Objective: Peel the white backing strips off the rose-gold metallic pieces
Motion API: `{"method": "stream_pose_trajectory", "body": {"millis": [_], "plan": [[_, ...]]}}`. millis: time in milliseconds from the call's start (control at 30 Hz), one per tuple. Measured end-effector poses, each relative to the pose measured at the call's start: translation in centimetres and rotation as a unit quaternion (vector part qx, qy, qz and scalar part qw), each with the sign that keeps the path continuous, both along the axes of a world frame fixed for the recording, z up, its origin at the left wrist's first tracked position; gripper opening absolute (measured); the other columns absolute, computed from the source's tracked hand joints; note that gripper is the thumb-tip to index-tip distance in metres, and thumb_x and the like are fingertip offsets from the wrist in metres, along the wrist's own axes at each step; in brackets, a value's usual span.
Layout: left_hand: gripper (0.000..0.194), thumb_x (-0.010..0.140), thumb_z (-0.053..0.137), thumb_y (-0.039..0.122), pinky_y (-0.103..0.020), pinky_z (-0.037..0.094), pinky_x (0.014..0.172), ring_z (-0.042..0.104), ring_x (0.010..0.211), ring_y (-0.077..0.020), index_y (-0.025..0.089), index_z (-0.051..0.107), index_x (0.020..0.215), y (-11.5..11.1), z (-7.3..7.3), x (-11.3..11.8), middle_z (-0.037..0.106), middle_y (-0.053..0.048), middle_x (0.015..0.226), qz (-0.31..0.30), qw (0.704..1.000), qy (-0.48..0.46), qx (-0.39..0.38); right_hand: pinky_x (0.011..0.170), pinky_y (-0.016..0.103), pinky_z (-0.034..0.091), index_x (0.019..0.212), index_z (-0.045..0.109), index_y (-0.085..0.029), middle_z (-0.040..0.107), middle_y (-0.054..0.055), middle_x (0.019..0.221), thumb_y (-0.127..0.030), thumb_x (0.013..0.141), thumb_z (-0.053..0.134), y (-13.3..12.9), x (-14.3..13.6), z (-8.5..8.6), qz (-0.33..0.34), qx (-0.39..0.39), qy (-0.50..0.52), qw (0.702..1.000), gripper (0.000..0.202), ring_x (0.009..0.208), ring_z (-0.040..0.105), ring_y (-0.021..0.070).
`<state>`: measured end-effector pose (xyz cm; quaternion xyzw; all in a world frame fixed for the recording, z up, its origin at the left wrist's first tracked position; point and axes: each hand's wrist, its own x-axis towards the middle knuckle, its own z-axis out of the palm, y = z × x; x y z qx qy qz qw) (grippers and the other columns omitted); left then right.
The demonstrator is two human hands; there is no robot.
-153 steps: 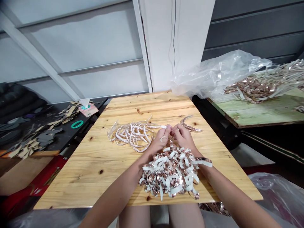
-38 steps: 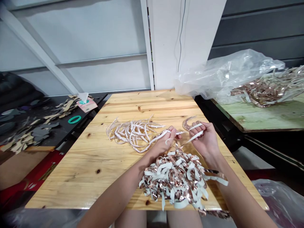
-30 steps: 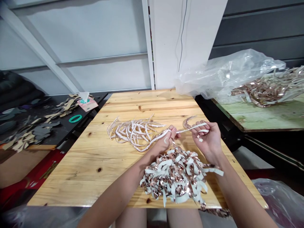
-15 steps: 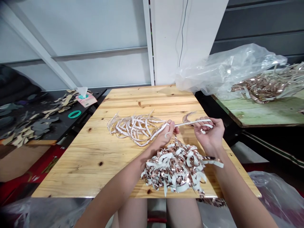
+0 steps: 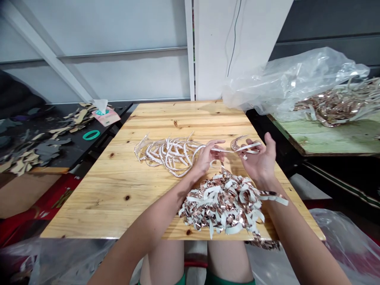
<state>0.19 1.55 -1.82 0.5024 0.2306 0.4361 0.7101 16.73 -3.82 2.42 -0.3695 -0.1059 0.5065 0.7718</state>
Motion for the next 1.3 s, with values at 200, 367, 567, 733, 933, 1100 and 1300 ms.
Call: {"method": "stream_pose_trajectory", "body": {"millis": [200,367,567,733,933,1100,1300], "plan": [[0.044,0.080,0.074,0.057,-0.032,0.054,0.082,0.067,0.075,-0.0160,0.015,0.072,0.093,-0.2,0.2,0.3,0.069,-0.003,0.077,-0.030,0.992,-0.084,-0.088,0.059,0.020,0.061,0.079,0.067,-0.019,0.072,0.003,0.080,-0.012,0.072,0.084,0.5,-0.3,-0.9,0.126,-0.061,-0.100,0.985,0.019,0.071,0.068,0.0143],[0.047,0.068,0.089,0.043,-0.033,0.054,0.087,0.068,0.079,-0.0140,0.013,0.071,0.099,0.2,0.0,0.6,0.071,-0.005,0.088,-0.015,0.997,-0.073,-0.009,0.067,0.017,0.064,0.073,0.068,-0.018,0.075,0.005,0.083,-0.003,0.069,0.084,0.6,-0.1,-1.3,0.130,-0.060,-0.104,0.984,0.023,0.076,0.072,0.0145],[0.047,0.074,0.082,0.056,-0.036,0.058,0.076,0.071,0.071,-0.0182,0.014,0.065,0.088,0.2,-0.4,0.8,0.071,-0.006,0.083,0.027,0.998,-0.059,-0.004,0.069,0.012,0.063,0.069,0.063,-0.018,0.075,0.002,0.078,-0.003,0.068,0.088,0.6,-1.1,-1.3,0.105,-0.040,-0.090,0.990,0.029,0.077,0.073,0.0115],[0.042,0.083,0.075,0.055,-0.033,0.056,0.070,0.069,0.065,-0.0186,0.014,0.067,0.083,0.2,-0.9,0.8,0.073,-0.008,0.076,0.034,0.999,0.018,-0.007,0.071,0.014,0.064,0.067,0.064,-0.019,0.074,0.001,0.075,-0.008,0.066,0.092,0.4,-1.6,-1.5,0.117,-0.028,-0.120,0.985,0.029,0.076,0.073,0.0123],[0.038,0.090,0.069,0.044,-0.030,0.055,0.067,0.064,0.058,-0.0138,0.012,0.065,0.071,1.3,-1.7,1.1,0.069,-0.007,0.068,0.111,0.990,0.016,-0.081,0.057,0.017,0.062,0.066,0.064,-0.019,0.070,-0.002,0.070,-0.015,0.057,0.097,0.0,-2.0,-0.8,0.155,-0.045,-0.189,0.969,0.035,0.058,0.065,0.0095],[0.043,0.085,0.073,0.055,-0.027,0.055,0.067,0.066,0.063,-0.0126,0.014,0.063,0.081,1.2,-1.0,0.8,0.067,-0.003,0.073,0.127,0.986,-0.097,-0.046,0.076,0.023,0.065,0.092,0.073,-0.021,0.073,0.003,0.076,-0.038,0.078,0.084,-1.2,-0.5,1.6,0.116,-0.008,-0.160,0.980,0.025,0.076,0.073,0.0161],[0.064,0.093,0.039,0.077,-0.026,0.050,0.059,0.061,0.056,-0.0126,0.017,0.055,0.079,1.8,0.0,-0.4,0.060,-0.001,0.065,0.196,0.955,-0.165,-0.147,0.111,0.057,0.048,0.131,0.069,-0.029,0.072,0.012,0.128,-0.048,0.093,0.063,-9.6,-0.2,4.4,0.213,0.082,-0.453,0.862,0.043,0.124,0.064,0.0366]]}}
